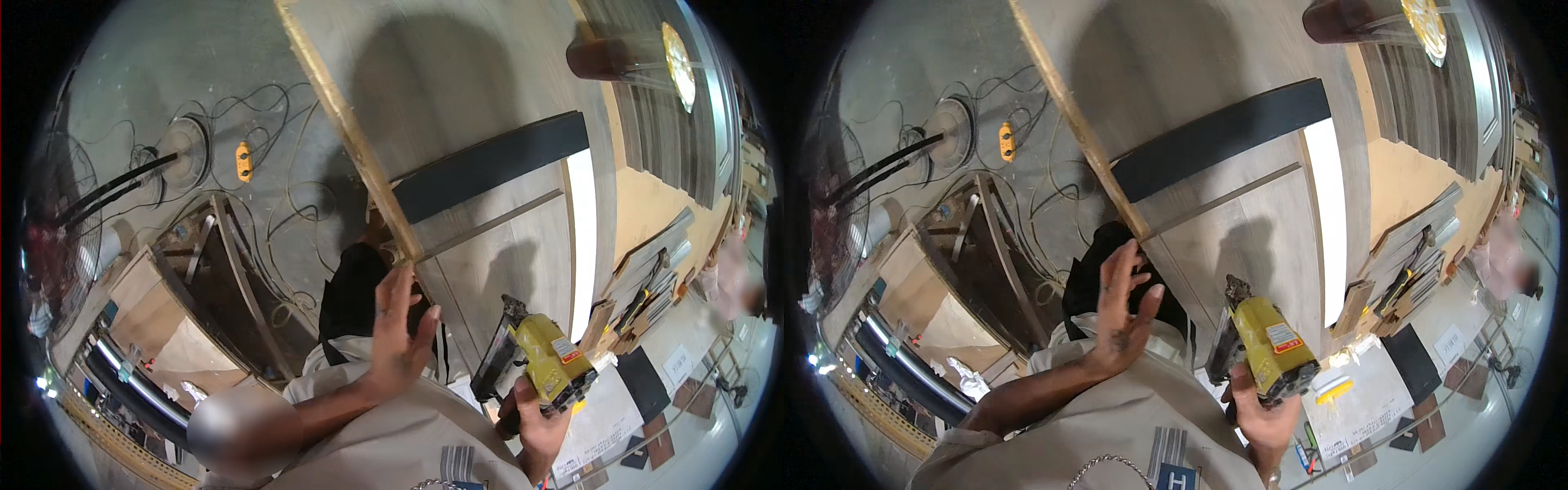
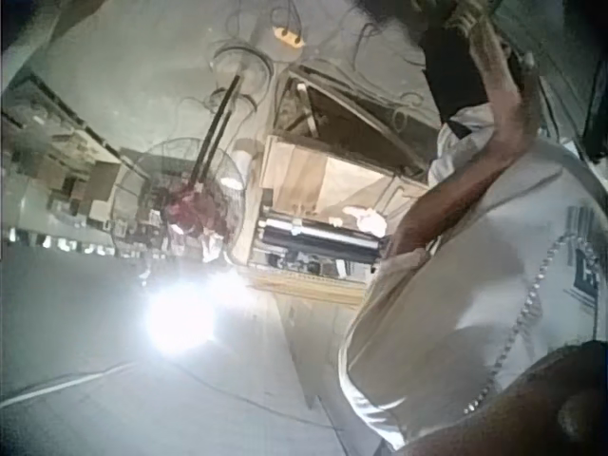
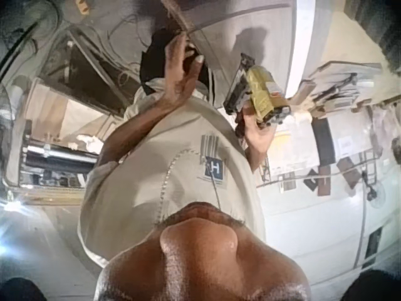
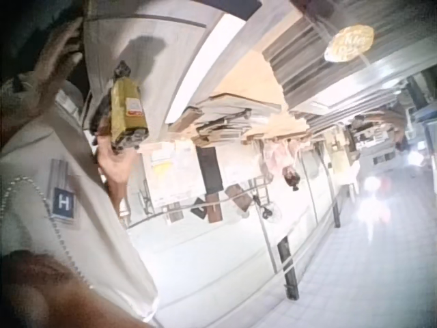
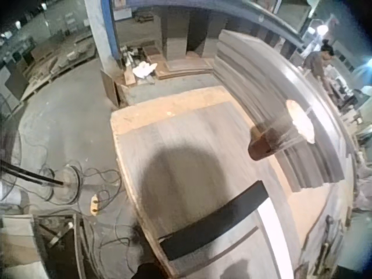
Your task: The person aligns wooden pieces onto a board, fastens them using a nail gun and a hammer, and then carries the assembled panel across the workshop to place it onto a stack.
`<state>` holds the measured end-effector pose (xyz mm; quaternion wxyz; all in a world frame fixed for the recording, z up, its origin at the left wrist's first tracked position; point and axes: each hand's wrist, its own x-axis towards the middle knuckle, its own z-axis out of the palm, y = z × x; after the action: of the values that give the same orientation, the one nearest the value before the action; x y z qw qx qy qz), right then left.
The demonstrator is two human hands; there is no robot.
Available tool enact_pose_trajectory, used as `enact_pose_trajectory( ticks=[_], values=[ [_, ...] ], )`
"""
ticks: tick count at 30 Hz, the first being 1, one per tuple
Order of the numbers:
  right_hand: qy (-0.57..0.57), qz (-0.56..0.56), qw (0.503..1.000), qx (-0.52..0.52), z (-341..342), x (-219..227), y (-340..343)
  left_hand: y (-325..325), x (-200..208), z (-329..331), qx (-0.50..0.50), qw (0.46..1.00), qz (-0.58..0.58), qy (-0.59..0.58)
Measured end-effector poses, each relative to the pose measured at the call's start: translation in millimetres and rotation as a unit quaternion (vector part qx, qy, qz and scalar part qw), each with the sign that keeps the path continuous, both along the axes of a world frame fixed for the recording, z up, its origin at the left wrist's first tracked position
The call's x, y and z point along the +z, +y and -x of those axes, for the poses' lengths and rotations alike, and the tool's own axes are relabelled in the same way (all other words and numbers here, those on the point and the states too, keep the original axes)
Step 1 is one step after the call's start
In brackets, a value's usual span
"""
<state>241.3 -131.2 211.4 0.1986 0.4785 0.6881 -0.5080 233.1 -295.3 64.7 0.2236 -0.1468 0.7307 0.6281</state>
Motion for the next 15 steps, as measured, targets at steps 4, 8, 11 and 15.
enact_pose_trajectory(
  ticks=[4,8,11,15],
  values=[
    [0.007,0.013,1.0,0.015,-24.5,-10.0,-7.1,19.7,-25.0,-31.8,-0.02,0.987,0.12,0.106],
    [0.043,0.042,0.997,0.048,-23.6,-18.5,-18.0,34.9,-56.3,-47.3,0.01,0.981,0.105,0.163],
    [0.054,0.046,0.995,0.075,-25.1,-22.7,-21.3,41.0,-60.1,-54.7,0.035,0.982,0.058,0.176],
    [0.039,0.022,0.989,0.14,-6.8,-29.0,-35.1,47.2,-62.3,-64.3,0.046,0.986,0.05,0.153]
  ],
)
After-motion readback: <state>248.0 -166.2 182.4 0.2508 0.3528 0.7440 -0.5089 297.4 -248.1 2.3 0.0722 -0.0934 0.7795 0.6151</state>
